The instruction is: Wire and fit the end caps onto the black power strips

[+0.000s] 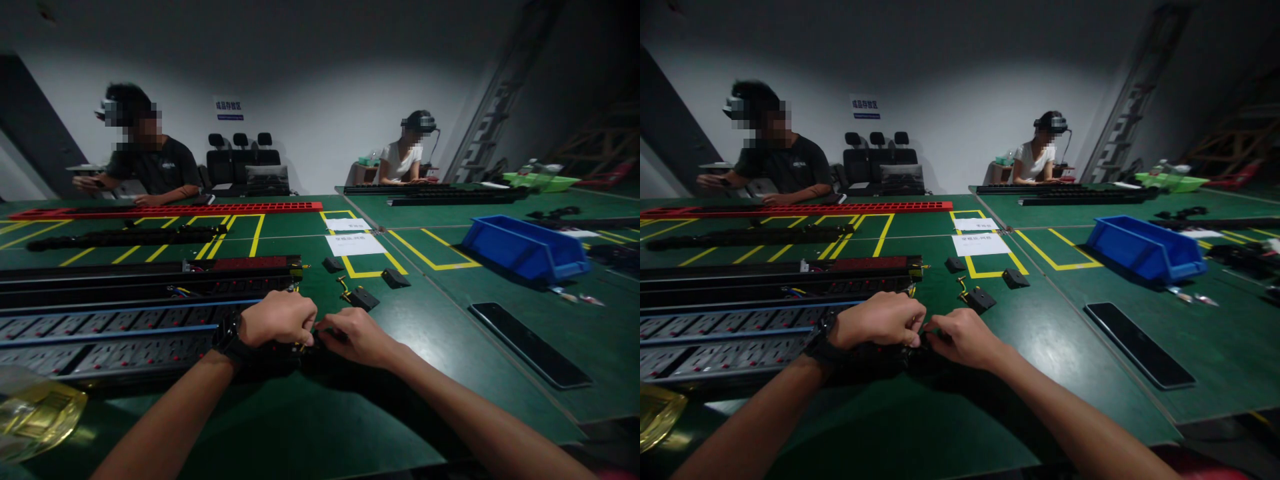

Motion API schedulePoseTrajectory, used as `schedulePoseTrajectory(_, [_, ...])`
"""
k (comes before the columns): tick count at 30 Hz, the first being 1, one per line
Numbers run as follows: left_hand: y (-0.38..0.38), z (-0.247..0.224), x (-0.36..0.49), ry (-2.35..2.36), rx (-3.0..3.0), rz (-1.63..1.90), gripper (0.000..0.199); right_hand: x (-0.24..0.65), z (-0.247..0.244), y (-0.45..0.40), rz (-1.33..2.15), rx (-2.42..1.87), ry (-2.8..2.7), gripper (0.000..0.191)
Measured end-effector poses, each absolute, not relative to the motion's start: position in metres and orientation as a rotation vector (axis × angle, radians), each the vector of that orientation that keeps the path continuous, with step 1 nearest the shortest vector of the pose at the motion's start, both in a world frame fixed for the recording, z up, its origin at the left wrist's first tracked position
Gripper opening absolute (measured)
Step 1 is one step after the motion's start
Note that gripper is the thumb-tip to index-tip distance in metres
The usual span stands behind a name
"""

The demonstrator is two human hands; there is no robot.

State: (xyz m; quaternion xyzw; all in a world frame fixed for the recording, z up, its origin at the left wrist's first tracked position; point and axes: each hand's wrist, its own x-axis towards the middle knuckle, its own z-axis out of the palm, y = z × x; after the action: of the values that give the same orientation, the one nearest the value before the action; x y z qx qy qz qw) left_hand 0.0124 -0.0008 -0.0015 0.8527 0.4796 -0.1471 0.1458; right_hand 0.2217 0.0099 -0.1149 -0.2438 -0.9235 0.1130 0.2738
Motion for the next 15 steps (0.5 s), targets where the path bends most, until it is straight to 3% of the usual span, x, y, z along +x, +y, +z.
schedulePoseTrajectory(15, [-0.0004, -0.0039, 0.0124, 1.402, 2.470, -0.440, 0.021, 0.2219, -0.1174, 0.0102, 0.306, -0.624, -2.453, 0.014])
